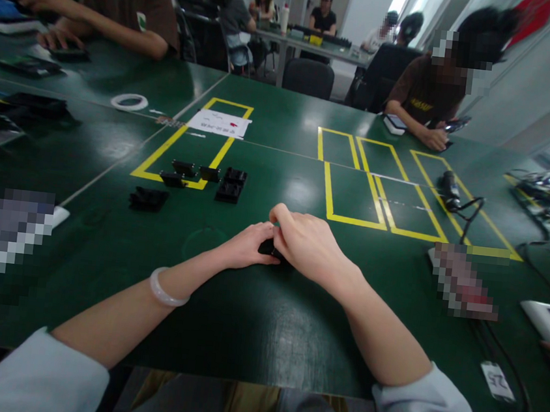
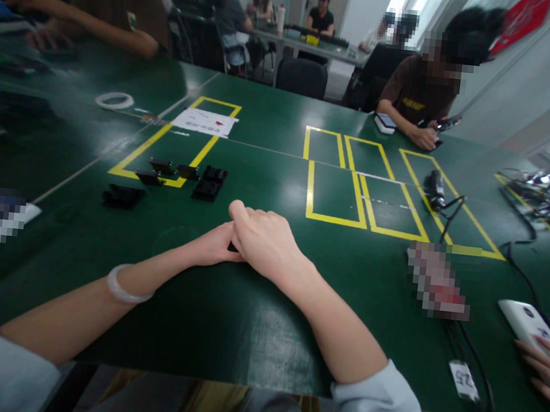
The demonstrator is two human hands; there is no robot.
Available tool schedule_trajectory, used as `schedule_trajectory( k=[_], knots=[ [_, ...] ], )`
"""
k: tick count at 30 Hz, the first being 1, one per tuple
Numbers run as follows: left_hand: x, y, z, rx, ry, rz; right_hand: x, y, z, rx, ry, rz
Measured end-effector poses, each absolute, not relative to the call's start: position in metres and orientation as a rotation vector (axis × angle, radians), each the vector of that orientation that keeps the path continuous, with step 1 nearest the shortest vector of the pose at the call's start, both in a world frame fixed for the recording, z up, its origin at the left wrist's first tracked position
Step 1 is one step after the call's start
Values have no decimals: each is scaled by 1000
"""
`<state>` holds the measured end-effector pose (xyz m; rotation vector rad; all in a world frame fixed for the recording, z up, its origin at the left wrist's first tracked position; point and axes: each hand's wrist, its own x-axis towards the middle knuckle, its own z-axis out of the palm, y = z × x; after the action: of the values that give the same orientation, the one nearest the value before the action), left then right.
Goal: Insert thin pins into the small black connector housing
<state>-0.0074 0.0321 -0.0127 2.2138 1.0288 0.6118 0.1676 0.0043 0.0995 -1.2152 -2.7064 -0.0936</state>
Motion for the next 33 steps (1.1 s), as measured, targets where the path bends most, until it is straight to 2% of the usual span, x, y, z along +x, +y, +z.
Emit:
schedule_trajectory(
  k=[6,13,33],
  knots=[
    [-8,33,-13,2243,991,577,167,7,97,-1239,-2718,-188],
    [-8,32,-13,2252,1021,610,168,6,98,-1224,-2724,-103],
    [-6,32,-11,2222,1008,612,168,6,96,-1136,-2741,-192]
  ],
)
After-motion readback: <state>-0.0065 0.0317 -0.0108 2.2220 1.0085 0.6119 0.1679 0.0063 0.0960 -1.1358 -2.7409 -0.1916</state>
